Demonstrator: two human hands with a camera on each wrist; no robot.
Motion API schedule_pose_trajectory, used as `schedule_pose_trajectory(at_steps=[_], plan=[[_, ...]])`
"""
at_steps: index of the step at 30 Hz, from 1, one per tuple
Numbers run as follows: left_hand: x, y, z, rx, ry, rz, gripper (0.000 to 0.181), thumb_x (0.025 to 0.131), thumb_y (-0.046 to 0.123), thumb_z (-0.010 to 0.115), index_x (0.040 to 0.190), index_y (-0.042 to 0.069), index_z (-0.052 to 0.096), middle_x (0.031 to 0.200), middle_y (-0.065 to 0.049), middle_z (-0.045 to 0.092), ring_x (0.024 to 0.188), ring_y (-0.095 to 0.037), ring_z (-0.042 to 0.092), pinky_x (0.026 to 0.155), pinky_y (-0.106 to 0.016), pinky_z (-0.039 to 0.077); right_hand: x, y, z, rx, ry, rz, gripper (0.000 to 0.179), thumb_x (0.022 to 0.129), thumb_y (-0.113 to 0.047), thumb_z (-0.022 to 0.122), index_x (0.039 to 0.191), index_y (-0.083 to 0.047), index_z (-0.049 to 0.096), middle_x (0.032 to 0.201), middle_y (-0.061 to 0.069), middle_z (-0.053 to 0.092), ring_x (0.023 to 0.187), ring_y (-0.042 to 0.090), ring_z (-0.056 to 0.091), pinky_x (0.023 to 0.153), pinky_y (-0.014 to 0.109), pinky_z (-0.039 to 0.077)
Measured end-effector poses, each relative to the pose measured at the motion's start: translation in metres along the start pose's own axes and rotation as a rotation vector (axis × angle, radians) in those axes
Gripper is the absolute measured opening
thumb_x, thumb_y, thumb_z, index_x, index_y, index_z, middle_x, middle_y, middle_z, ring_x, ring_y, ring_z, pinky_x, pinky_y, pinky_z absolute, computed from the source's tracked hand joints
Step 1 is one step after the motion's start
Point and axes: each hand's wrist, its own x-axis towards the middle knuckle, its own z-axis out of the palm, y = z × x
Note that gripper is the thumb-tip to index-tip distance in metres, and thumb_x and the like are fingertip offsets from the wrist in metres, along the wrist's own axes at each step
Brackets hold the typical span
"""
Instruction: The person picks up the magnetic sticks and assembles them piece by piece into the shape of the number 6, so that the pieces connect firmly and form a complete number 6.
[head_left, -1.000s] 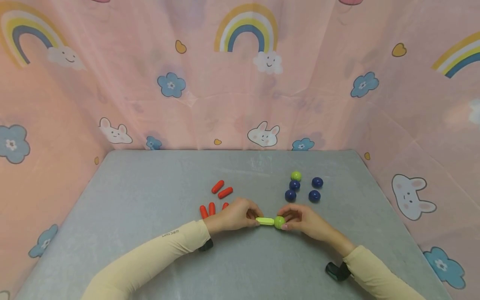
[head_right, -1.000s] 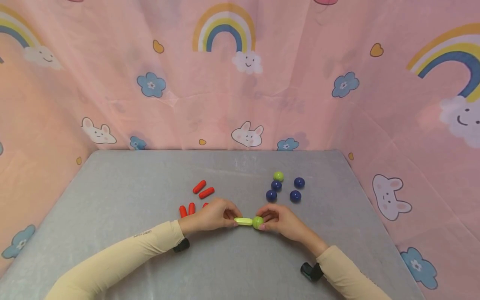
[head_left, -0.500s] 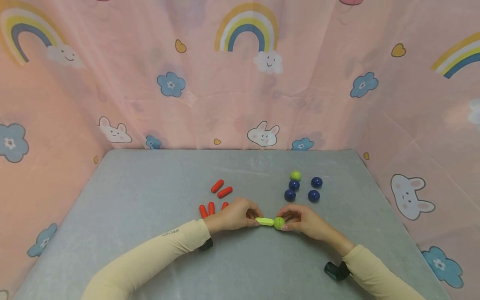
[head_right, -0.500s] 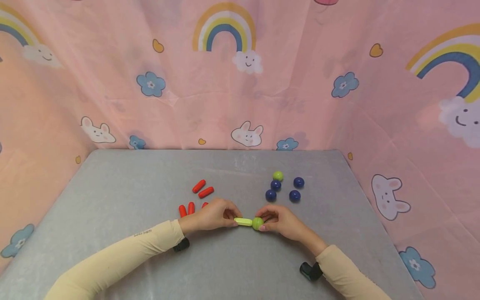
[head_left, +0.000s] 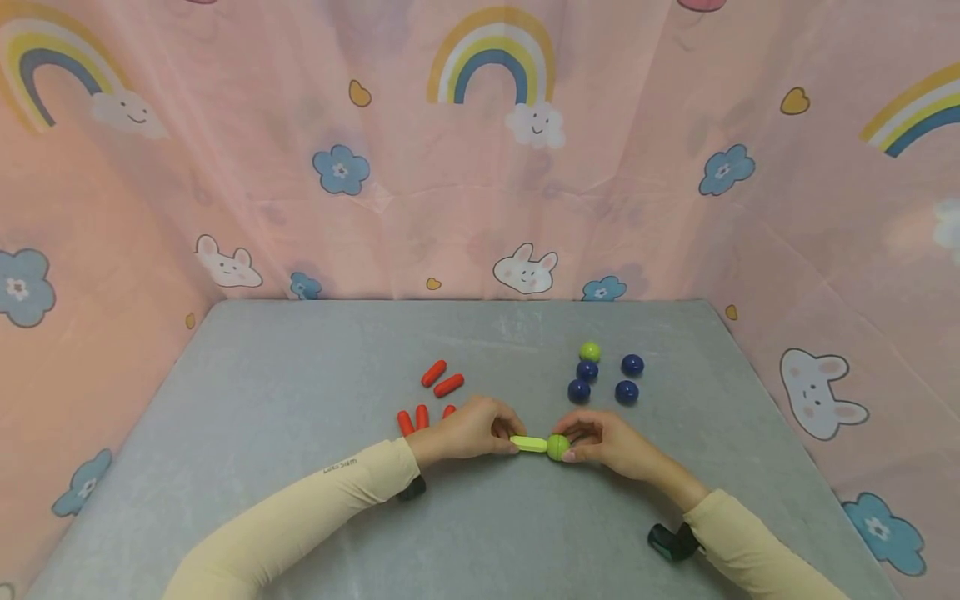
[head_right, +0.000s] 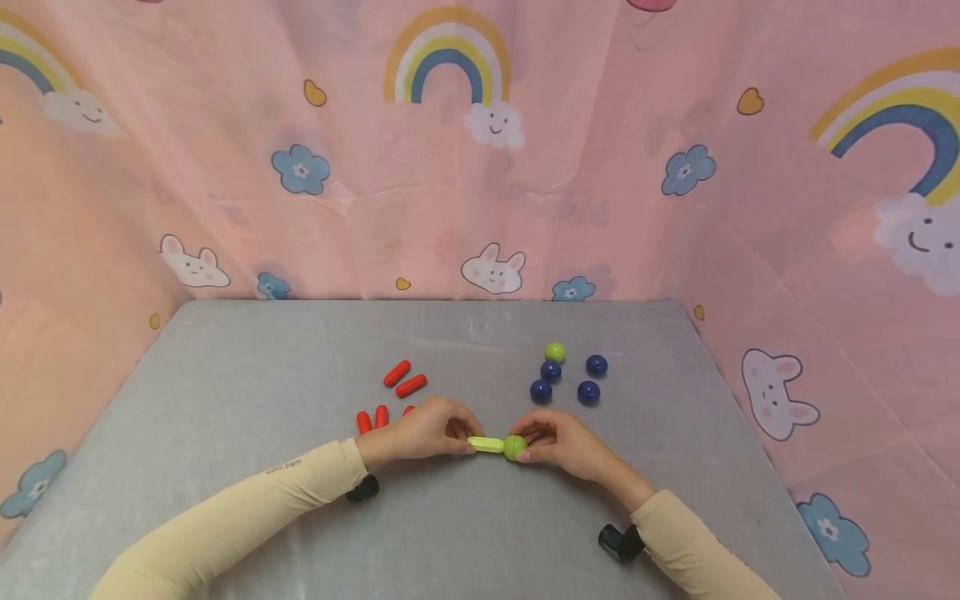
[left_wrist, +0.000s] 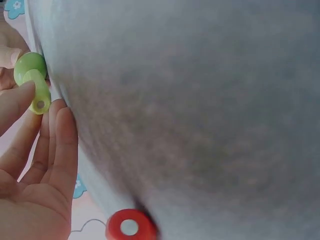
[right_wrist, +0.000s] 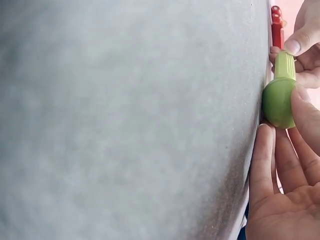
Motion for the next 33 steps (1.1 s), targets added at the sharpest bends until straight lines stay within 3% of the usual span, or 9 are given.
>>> schedule_pose_trajectory(at_steps=[5,9,16,23,33], plan=[[0.005,0.002,-0.010,-0.035,-0.035,-0.025,0.019,0.085,0.011,0.077,0.103,0.007,0.076,0.093,-0.003,0.076,0.076,0.000,0.063,0.069,-0.015,0.052,0.000,0.000,0.000,0.005,-0.003,0.000,0.033,0.086,-0.016,0.077,0.116,-0.006,0.068,0.115,0.018,0.068,0.098,0.003,0.066,0.082,0.022,0.056],[0.019,0.003,-0.020,-0.029,-0.025,-0.028,0.023,0.086,0.016,0.077,0.106,0.006,0.075,0.096,-0.002,0.077,0.082,-0.003,0.067,0.073,-0.015,0.053,0.000,0.000,-0.001,0.002,-0.002,0.004,0.033,0.086,-0.016,0.077,0.116,-0.006,0.068,0.115,0.018,0.068,0.099,0.003,0.066,0.082,0.022,0.056],[0.058,0.006,-0.033,-0.049,0.013,-0.015,0.026,0.090,0.013,0.073,0.113,0.002,0.072,0.103,-0.008,0.076,0.090,-0.012,0.069,0.075,-0.015,0.053,0.000,0.001,-0.002,0.000,-0.006,0.011,0.033,0.086,-0.016,0.076,0.116,-0.006,0.067,0.115,0.017,0.068,0.099,0.003,0.066,0.082,0.021,0.056],[0.096,-0.001,-0.041,-0.047,0.074,0.006,0.029,0.091,0.015,0.072,0.118,0.004,0.070,0.110,-0.008,0.075,0.097,-0.015,0.070,0.080,-0.017,0.055,0.001,0.000,0.002,0.018,-0.017,-0.007,0.033,0.086,-0.015,0.076,0.117,-0.005,0.067,0.117,0.019,0.067,0.100,0.003,0.066,0.083,0.021,0.056],[0.148,-0.005,-0.035,-0.078,0.168,-0.033,0.033,0.093,0.022,0.070,0.123,0.008,0.068,0.114,-0.003,0.073,0.100,-0.011,0.067,0.086,-0.021,0.054,0.000,-0.001,0.000,0.015,-0.006,0.006,0.032,0.086,-0.016,0.076,0.116,-0.006,0.067,0.116,0.018,0.068,0.098,0.003,0.066,0.081,0.021,0.056]])
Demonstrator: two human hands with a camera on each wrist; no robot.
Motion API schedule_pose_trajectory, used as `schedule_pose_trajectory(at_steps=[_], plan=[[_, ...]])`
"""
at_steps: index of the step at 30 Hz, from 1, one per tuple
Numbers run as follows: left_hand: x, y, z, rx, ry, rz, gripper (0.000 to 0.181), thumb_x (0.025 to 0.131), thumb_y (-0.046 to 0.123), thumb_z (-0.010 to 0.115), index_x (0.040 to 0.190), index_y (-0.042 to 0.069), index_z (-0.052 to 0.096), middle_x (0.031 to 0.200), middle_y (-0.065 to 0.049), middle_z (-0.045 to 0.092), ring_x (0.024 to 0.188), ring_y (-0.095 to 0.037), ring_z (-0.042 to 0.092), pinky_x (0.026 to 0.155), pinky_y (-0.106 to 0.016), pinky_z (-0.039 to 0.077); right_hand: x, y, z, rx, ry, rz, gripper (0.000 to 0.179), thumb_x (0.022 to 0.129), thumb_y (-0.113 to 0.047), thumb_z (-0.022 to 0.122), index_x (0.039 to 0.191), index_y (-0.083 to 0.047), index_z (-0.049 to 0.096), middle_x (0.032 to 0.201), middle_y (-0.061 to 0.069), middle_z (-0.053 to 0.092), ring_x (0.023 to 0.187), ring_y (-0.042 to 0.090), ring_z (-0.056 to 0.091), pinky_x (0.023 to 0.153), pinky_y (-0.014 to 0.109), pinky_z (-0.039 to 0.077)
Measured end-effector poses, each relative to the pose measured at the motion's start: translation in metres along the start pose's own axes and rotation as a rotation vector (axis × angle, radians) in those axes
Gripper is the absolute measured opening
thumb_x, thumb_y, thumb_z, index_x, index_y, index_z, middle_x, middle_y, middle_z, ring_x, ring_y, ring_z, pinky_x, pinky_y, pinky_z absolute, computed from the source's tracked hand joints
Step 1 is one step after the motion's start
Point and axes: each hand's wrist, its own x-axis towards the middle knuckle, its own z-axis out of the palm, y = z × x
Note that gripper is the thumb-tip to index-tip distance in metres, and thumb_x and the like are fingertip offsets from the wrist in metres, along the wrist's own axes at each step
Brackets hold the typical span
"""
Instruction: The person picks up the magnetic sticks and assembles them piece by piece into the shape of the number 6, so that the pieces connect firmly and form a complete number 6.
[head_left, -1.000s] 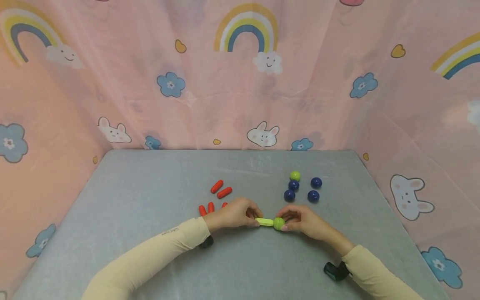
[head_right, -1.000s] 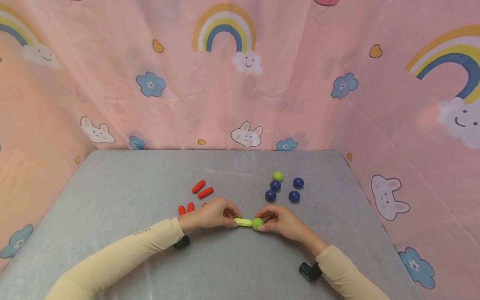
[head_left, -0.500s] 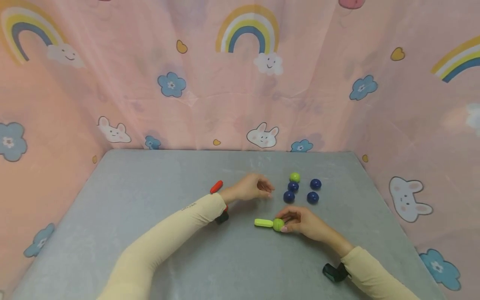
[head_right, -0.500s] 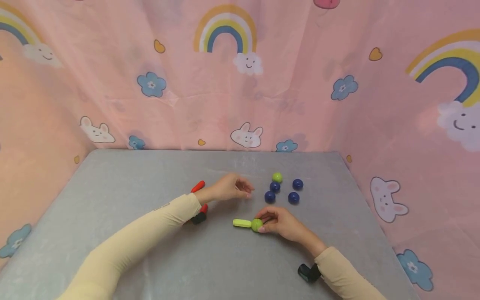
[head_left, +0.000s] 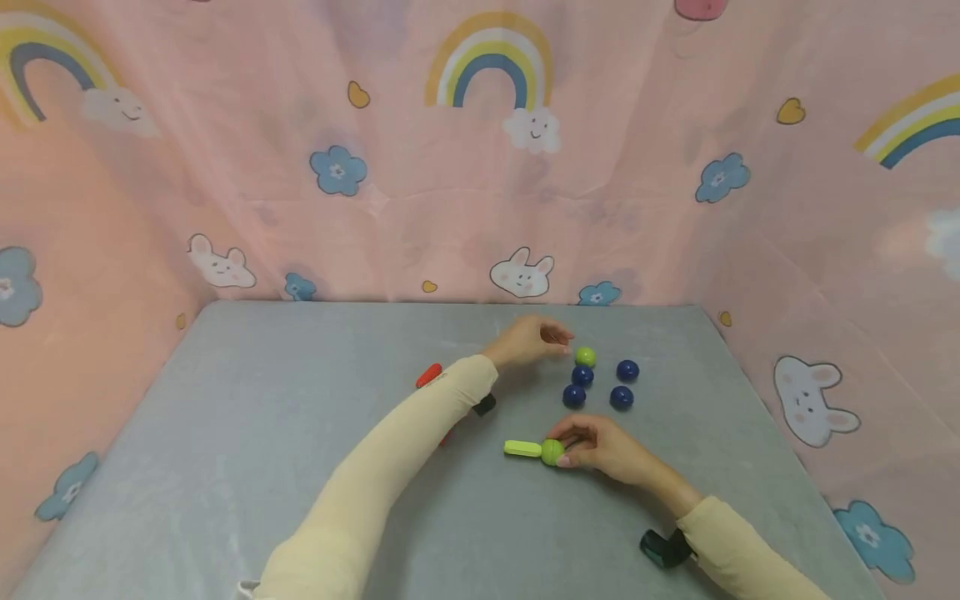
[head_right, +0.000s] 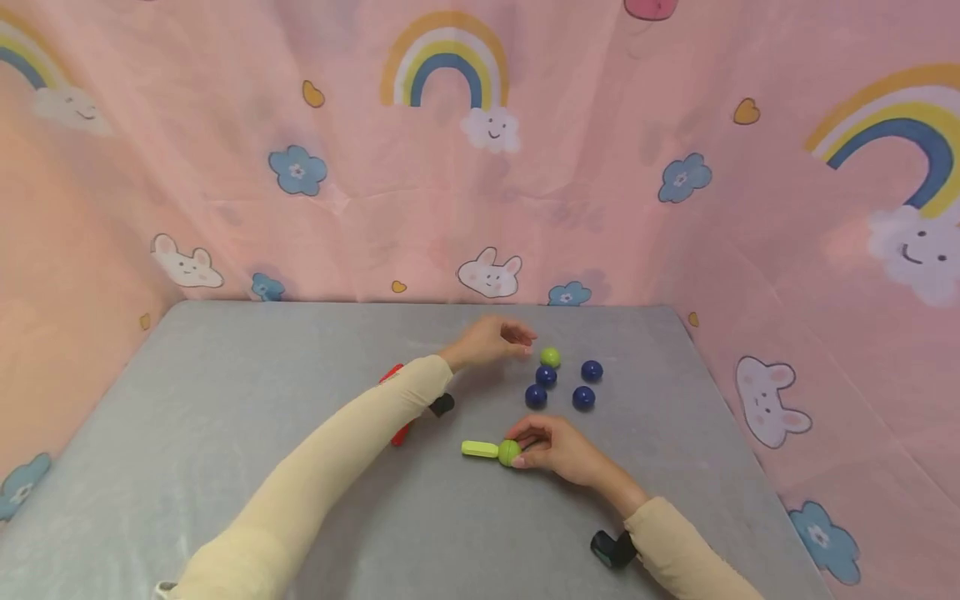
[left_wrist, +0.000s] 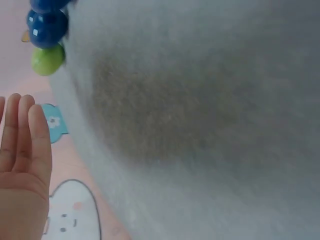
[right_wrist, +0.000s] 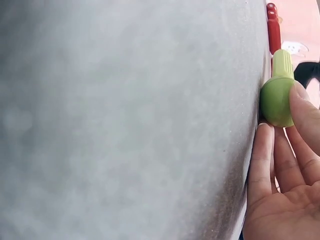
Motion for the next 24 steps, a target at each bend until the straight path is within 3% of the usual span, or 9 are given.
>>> schedule_pose_trajectory(at_steps=[8,14,19,24], plan=[[0.023,-0.011,0.019,-0.023,0.033,-0.032,0.032,0.092,0.023,0.072,0.121,0.010,0.070,0.114,-0.003,0.074,0.101,-0.013,0.067,0.082,-0.020,0.053,0.000,0.004,0.000,-0.005,0.006,-0.008,0.031,0.086,-0.015,0.076,0.114,-0.006,0.068,0.115,0.018,0.068,0.097,0.002,0.066,0.080,0.021,0.056],[0.029,-0.013,0.027,-0.014,0.038,-0.108,0.033,0.091,0.028,0.073,0.121,0.014,0.071,0.118,0.000,0.073,0.105,-0.011,0.065,0.088,-0.020,0.052,0.002,0.003,0.001,0.006,-0.001,-0.019,0.032,0.086,-0.015,0.076,0.115,-0.005,0.067,0.116,0.019,0.067,0.098,0.002,0.066,0.081,0.021,0.057],[0.031,-0.010,0.030,-0.034,0.031,-0.130,0.033,0.092,0.027,0.072,0.121,0.012,0.070,0.122,-0.002,0.072,0.111,-0.015,0.064,0.095,-0.026,0.052,0.002,0.004,0.000,0.018,-0.002,-0.018,0.032,0.086,-0.014,0.076,0.115,-0.004,0.067,0.115,0.020,0.067,0.098,0.003,0.066,0.081,0.021,0.057],[0.038,-0.013,0.034,-0.018,0.029,-0.152,0.034,0.090,0.031,0.073,0.120,0.015,0.071,0.120,0.000,0.073,0.111,-0.014,0.065,0.096,-0.024,0.052,0.003,0.006,0.000,0.021,-0.008,-0.009,0.032,0.086,-0.015,0.076,0.115,-0.005,0.067,0.115,0.020,0.067,0.098,0.003,0.066,0.081,0.021,0.056]])
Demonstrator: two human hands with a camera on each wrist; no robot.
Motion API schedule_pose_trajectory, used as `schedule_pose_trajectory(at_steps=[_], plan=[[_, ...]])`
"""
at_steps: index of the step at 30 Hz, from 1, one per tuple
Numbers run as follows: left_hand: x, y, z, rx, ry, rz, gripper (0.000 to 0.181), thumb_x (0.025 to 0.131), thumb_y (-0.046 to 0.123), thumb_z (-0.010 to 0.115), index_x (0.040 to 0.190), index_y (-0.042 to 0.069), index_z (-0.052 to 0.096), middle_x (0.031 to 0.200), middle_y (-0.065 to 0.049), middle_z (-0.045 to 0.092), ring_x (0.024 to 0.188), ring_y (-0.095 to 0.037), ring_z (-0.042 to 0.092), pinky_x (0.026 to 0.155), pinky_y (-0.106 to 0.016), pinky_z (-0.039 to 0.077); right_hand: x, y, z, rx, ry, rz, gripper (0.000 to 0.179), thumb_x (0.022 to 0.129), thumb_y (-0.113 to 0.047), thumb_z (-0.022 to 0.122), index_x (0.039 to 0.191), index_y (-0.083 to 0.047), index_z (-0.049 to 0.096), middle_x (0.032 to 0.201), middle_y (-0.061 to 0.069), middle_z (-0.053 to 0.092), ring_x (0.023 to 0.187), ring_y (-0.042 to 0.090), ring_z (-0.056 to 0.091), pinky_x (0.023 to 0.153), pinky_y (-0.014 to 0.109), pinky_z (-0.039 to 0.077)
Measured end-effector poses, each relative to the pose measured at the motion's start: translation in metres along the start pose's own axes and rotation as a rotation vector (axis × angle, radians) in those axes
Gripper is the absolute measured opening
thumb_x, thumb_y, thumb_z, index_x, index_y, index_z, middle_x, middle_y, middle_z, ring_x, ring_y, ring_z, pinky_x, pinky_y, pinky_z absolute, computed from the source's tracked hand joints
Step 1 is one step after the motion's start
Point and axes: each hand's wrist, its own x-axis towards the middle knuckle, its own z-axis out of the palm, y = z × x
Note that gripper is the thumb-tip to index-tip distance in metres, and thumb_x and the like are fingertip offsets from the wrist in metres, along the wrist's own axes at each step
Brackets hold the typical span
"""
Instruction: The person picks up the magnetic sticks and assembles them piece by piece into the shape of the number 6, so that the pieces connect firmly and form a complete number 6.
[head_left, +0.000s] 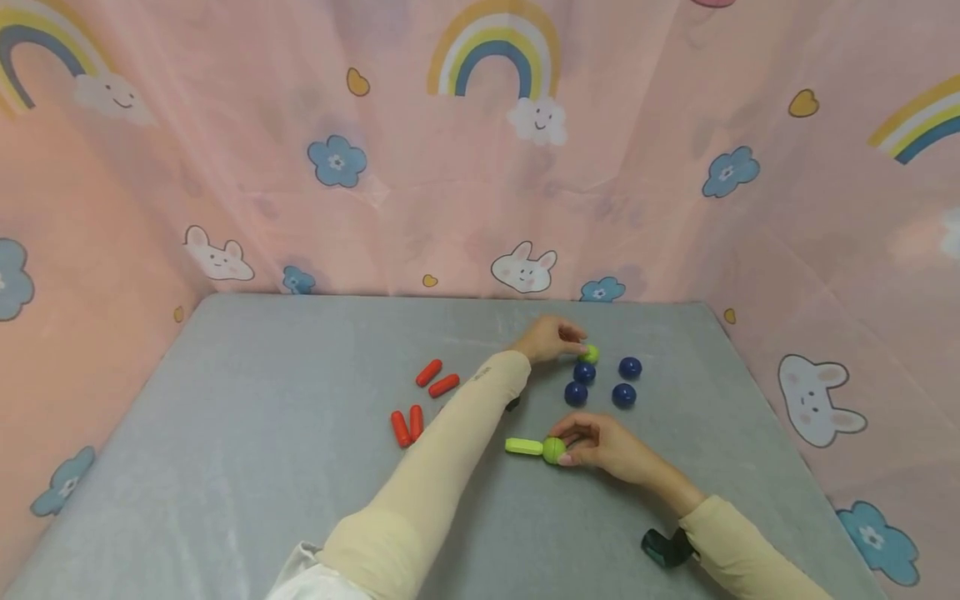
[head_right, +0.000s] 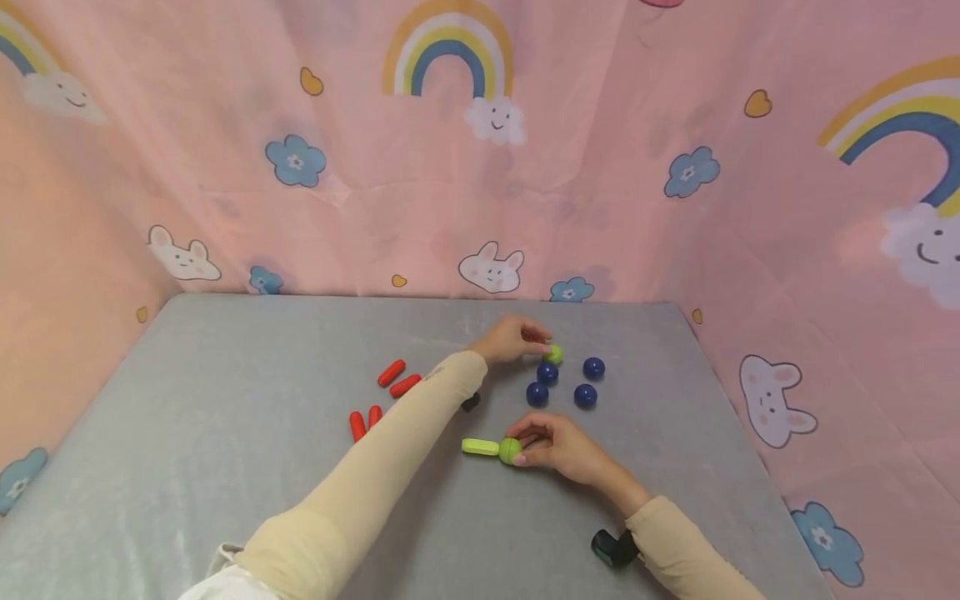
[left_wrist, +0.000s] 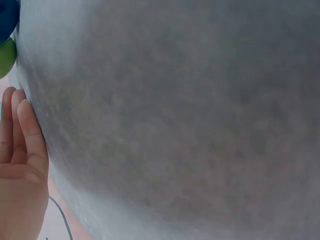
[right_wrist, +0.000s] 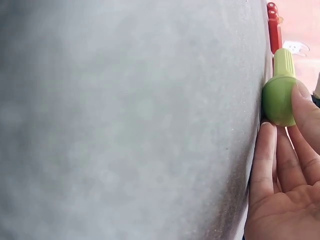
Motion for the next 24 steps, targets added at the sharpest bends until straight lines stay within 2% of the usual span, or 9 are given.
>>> schedule_pose_trajectory(at_steps=[8,17,24], plan=[[0.0040,-0.0030,0.0062,0.039,-0.004,0.029,0.035,0.088,0.030,0.076,0.117,0.011,0.073,0.113,-0.003,0.075,0.103,-0.013,0.068,0.086,-0.018,0.052,0.0007,0.0001,0.0003,0.004,0.005,-0.009,0.033,0.086,-0.014,0.076,0.116,-0.004,0.067,0.116,0.020,0.067,0.098,0.001,0.066,0.082,0.021,0.056],[0.0019,0.0004,0.0063,0.052,-0.012,0.012,0.030,0.091,0.028,0.073,0.114,0.010,0.074,0.111,-0.002,0.075,0.098,-0.010,0.066,0.082,-0.016,0.051,0.0011,0.0008,-0.0001,0.010,0.001,-0.013,0.033,0.086,-0.014,0.076,0.115,-0.004,0.067,0.115,0.021,0.067,0.098,0.002,0.066,0.082,0.021,0.056],[0.0015,0.0006,0.0034,0.072,-0.022,0.037,0.029,0.093,0.028,0.070,0.114,0.009,0.074,0.111,-0.004,0.075,0.096,-0.010,0.065,0.080,-0.016,0.050,0.0016,0.0001,-0.0007,0.007,-0.002,0.004,0.032,0.086,-0.014,0.076,0.115,-0.005,0.067,0.115,0.020,0.067,0.099,0.002,0.066,0.081,0.021,0.056]])
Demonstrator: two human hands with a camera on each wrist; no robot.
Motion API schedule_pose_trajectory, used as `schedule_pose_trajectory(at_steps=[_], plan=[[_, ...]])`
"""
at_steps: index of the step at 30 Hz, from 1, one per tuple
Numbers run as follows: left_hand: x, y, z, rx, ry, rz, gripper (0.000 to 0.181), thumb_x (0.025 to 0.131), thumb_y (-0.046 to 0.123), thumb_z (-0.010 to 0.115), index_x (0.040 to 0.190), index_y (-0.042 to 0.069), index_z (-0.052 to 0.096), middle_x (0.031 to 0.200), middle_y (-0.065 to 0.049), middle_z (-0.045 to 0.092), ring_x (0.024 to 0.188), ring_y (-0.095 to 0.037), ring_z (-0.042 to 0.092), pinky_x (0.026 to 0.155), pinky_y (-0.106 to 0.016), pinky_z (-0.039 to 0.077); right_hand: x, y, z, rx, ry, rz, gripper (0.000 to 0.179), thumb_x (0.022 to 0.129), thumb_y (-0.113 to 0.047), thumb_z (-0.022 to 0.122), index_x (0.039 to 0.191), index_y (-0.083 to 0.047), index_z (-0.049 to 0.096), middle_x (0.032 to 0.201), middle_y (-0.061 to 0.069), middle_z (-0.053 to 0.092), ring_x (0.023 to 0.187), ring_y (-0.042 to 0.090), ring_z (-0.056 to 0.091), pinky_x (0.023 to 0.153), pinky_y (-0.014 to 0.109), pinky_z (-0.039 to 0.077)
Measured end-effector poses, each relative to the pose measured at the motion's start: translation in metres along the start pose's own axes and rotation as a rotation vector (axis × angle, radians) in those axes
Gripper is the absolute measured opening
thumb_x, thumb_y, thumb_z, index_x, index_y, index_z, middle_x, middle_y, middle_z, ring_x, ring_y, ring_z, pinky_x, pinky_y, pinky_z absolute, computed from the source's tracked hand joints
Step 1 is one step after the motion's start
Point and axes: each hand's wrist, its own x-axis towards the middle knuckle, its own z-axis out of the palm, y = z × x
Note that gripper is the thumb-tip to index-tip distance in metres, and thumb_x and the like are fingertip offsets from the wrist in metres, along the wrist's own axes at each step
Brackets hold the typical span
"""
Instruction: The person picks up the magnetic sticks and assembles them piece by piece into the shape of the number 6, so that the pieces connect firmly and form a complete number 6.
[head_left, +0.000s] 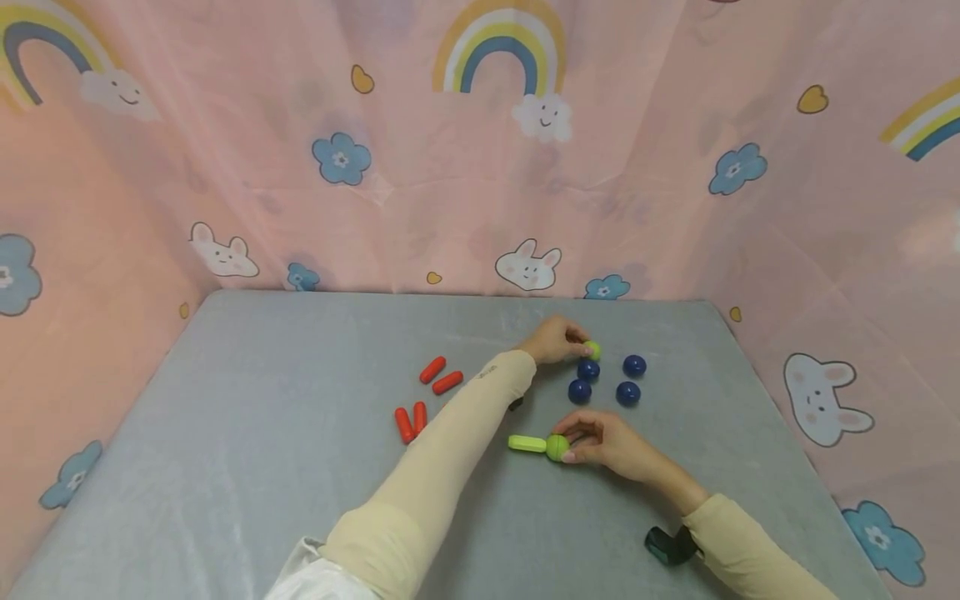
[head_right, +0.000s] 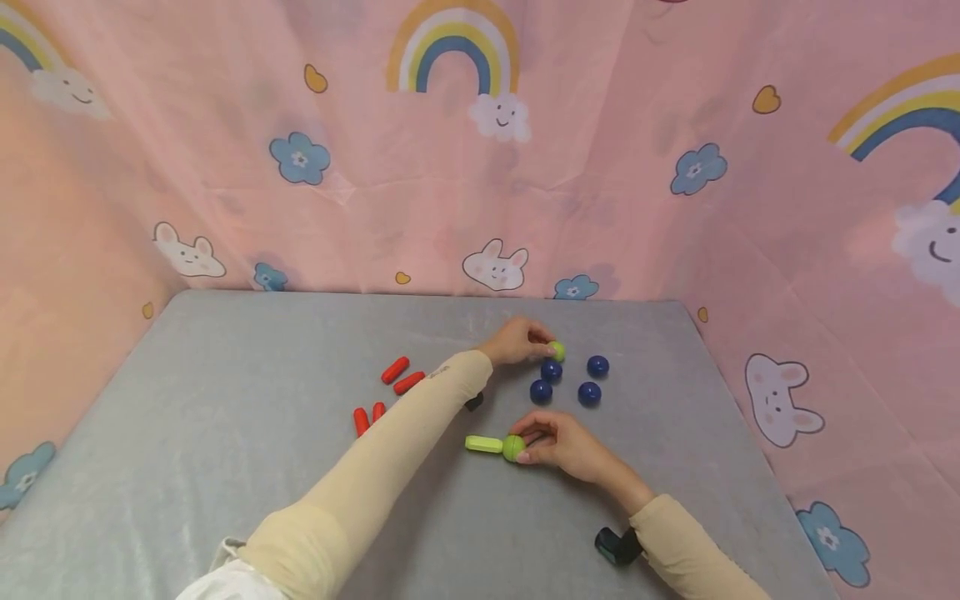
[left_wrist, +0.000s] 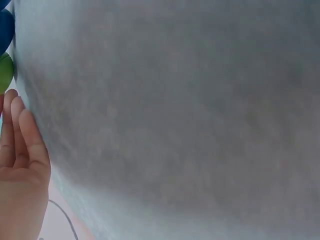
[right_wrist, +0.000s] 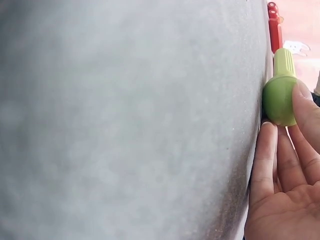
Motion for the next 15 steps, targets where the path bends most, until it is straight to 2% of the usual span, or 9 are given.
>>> schedule_pose_trajectory(at_steps=[4,10,15], plan=[[-0.004,0.001,-0.007,0.011,-0.002,0.009,0.030,0.093,0.029,0.070,0.115,0.009,0.073,0.112,-0.004,0.075,0.098,-0.012,0.066,0.080,-0.017,0.051,0.000,-0.001,0.000,-0.004,0.003,0.010,0.032,0.086,-0.014,0.076,0.115,-0.004,0.067,0.115,0.020,0.067,0.099,0.003,0.067,0.082,0.020,0.056],[-0.012,0.003,-0.022,0.031,-0.003,-0.015,0.030,0.092,0.031,0.070,0.114,0.012,0.073,0.110,-0.002,0.074,0.090,-0.009,0.063,0.071,-0.017,0.049,0.000,-0.002,-0.002,-0.020,0.003,0.022,0.031,0.086,-0.015,0.076,0.115,-0.006,0.067,0.116,0.019,0.067,0.100,0.004,0.066,0.083,0.020,0.055],[-0.019,0.004,-0.040,-0.002,-0.019,-0.028,0.030,0.092,0.030,0.071,0.116,0.012,0.071,0.108,-0.002,0.072,0.089,-0.008,0.063,0.071,-0.017,0.051,0.000,-0.003,-0.001,-0.016,-0.003,0.030,0.031,0.086,-0.015,0.076,0.115,-0.006,0.067,0.116,0.019,0.067,0.100,0.005,0.066,0.083,0.020,0.055]])
